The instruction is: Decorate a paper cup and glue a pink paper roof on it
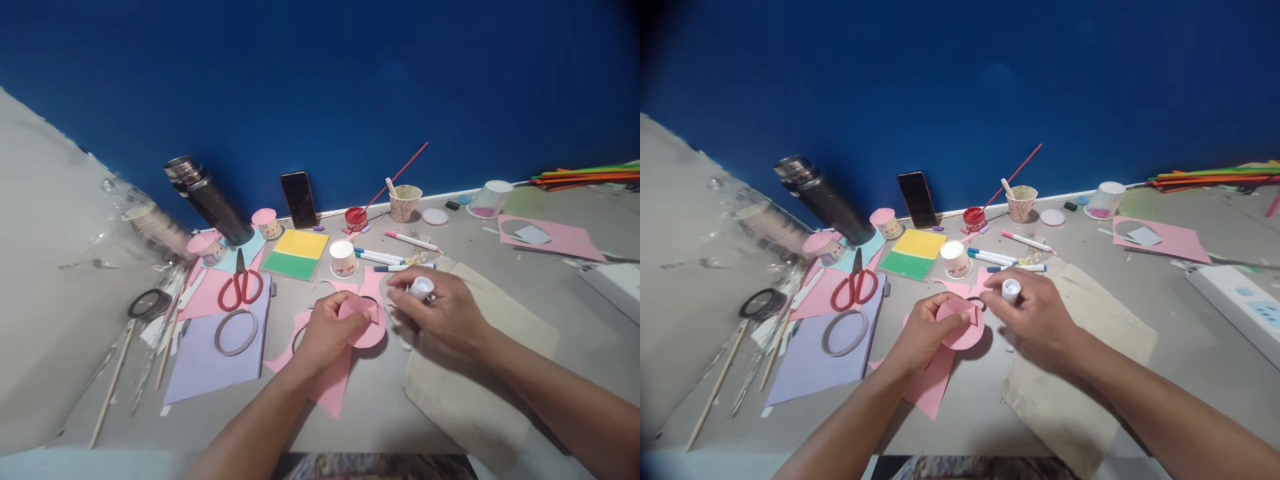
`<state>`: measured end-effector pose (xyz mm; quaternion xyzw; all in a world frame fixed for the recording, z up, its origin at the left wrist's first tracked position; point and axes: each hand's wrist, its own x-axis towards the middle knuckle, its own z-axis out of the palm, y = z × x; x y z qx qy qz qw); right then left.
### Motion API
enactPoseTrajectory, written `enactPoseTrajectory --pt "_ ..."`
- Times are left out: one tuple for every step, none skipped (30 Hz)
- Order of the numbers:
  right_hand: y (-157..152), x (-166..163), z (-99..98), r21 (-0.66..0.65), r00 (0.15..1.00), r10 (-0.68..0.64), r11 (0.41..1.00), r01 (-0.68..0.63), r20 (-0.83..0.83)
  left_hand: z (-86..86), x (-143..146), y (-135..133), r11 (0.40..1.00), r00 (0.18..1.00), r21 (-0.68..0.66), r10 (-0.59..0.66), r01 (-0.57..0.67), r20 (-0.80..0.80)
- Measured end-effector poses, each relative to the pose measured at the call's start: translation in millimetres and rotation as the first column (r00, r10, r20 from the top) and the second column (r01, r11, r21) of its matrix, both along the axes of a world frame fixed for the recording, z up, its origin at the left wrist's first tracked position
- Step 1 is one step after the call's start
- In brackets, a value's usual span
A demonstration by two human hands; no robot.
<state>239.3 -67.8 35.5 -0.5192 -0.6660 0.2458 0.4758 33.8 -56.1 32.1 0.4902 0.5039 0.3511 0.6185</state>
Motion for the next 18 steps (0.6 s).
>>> enactPoseTrajectory --pt "0.0 2.2 1.9 0.027 0.998 -0.035 0.999 0.036 -0.047 -0.2 0.1 0.4 1.0 1.0 0.003 0.006 -0.005 -0.016" --pt "-0.1 4.4 3.5 0.054 0.995 -0.052 0.997 0.056 -0.083 -0.1 0.3 0.7 1.0 1.0 0.007 0.008 -0.008 -0.026" --pt "-0.4 6.2 4.5 0.082 0.993 -0.052 0.995 0.061 -0.105 0.2 0.7 1.0 1.0 0.999 0.011 0.01 -0.009 -0.031" --pt "-0.9 7.4 4.9 0.112 0.992 -0.046 0.992 0.058 -0.114 0.7 1.2 1.2 1.0 0.999 0.02 0.01 -0.009 -0.037" --pt "-1.7 7.8 4.8 0.137 0.993 -0.037 0.989 0.052 -0.109 1.3 1.8 1.4 0.999 0.999 0.031 0.01 -0.008 -0.044" --pt "-2.7 7.3 4.2 0.165 0.995 -0.029 0.985 0.045 -0.094 2.0 2.4 1.6 0.999 0.999 0.045 0.014 -0.012 -0.05" --pt "-3.9 5.8 3.2 0.189 0.997 -0.024 0.981 0.037 -0.073 2.6 3.0 1.8 0.998 0.998 0.059 0.024 -0.021 -0.056" --pt "-5.2 3.7 2.1 0.206 0.999 -0.02 0.978 0.029 -0.048 3.2 3.7 1.9 0.997 0.997 0.074 0.035 -0.031 -0.063" --pt "-6.4 1.1 1.1 0.218 1.0 -0.016 0.976 0.021 -0.022 3.8 4.3 1.9 0.995 0.996 0.087 0.048 -0.042 -0.07" --pt "-7.3 -1.7 0.1 0.228 1.0 -0.01 0.974 0.009 0.005 4.3 4.9 1.9 0.994 0.996 0.097 0.058 -0.051 -0.073" --pt "-7.9 -4.6 -0.8 0.239 0.999 -0.001 0.971 -0.007 0.033 4.8 5.5 1.9 0.992 0.995 0.107 0.068 -0.06 -0.073" --pt "-8.1 -7.3 -1.6 0.255 0.998 0.01 0.967 -0.026 0.063 5.2 5.9 1.9 0.991 0.995 0.118 0.074 -0.065 -0.073" --pt "-7.8 -9.6 -2.5 0.28 0.995 0.026 0.959 -0.052 0.096 5.6 6.3 1.8 0.989 0.994 0.13 0.08 -0.07 -0.073" --pt "-7.3 -11.5 -3.6 0.314 0.99 0.044 0.946 -0.084 0.132 5.9 6.5 1.7 0.987 0.994 0.142 0.084 -0.073 -0.073" --pt "-6.5 -12.9 -5.1 0.347 0.983 0.062 0.93 -0.119 0.17 6.1 6.6 1.5 0.985 0.994 0.154 0.086 -0.074 -0.074" --pt "-5.7 -13.9 -7.1 0.379 0.975 0.077 0.913 -0.153 0.209 6.2 6.6 1.3 0.984 0.993 0.164 0.087 -0.074 -0.078" --pt "-4.9 -14.5 -9.5 0.405 0.966 0.084 0.896 -0.181 0.246 6.2 6.3 1.0 0.983 0.993 0.171 0.088 -0.073 -0.083" --pt "-4.3 -14.8 -12.1 0.421 0.955 0.083 0.884 -0.202 0.284 6.1 6.0 0.8 0.982 0.992 0.176 0.088 -0.071 -0.086"
